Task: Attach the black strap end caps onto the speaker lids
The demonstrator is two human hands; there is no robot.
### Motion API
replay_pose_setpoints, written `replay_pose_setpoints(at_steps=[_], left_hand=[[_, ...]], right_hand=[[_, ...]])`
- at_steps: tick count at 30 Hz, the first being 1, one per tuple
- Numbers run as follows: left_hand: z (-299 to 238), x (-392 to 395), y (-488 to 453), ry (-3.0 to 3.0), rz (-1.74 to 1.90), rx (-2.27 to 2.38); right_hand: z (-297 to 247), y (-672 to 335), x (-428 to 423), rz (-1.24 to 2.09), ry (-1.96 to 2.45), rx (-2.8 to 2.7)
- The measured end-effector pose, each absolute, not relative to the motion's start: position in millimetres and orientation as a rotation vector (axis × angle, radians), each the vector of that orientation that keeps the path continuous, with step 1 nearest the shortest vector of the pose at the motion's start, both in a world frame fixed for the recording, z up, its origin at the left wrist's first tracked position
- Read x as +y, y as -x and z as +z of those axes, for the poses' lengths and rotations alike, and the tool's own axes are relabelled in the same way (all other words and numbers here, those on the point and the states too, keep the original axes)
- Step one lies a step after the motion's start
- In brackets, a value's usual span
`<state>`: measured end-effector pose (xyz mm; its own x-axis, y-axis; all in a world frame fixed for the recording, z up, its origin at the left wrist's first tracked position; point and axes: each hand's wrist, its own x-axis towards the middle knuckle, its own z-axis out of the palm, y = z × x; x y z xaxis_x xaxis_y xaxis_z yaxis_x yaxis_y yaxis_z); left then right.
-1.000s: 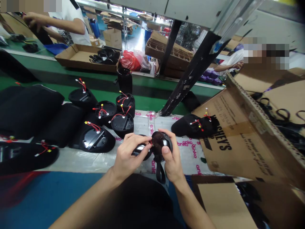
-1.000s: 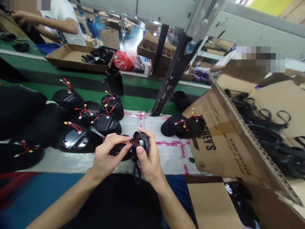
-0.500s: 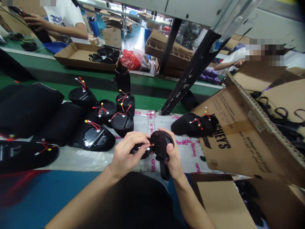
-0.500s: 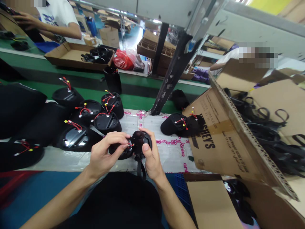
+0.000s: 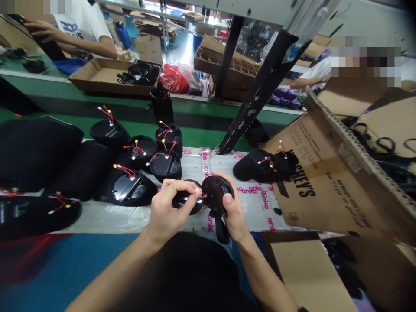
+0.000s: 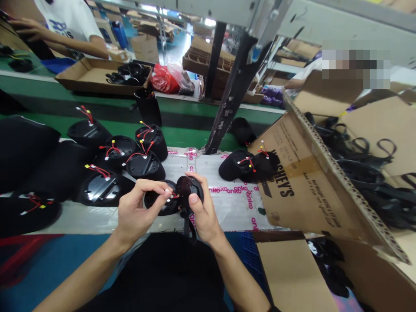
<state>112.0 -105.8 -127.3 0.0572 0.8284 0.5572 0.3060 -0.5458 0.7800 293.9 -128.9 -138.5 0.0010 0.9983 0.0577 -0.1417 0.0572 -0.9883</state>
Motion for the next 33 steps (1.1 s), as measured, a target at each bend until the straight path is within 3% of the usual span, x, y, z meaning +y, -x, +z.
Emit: replay_pose_setpoints(at_steps=[5, 12, 24, 33], left_hand=[[-127, -105, -112, -2.184, 1.526, 1.142], [-125, -104, -117, -1.839, 1.397, 1.288], [-125, -105, -112, -1.742, 1.404, 1.253], [-125, -109, -104, -2.086, 1.421, 1.073]], right_hand=[[-138, -295, -128, 1.129, 1.065, -1.207], [-140, -297, -130, 1.189, 1.050, -1.221], [-149, -305, -133, 1.181, 0.990, -1.318], [-146, -301, -132, 1.080, 1.072, -1.319]])
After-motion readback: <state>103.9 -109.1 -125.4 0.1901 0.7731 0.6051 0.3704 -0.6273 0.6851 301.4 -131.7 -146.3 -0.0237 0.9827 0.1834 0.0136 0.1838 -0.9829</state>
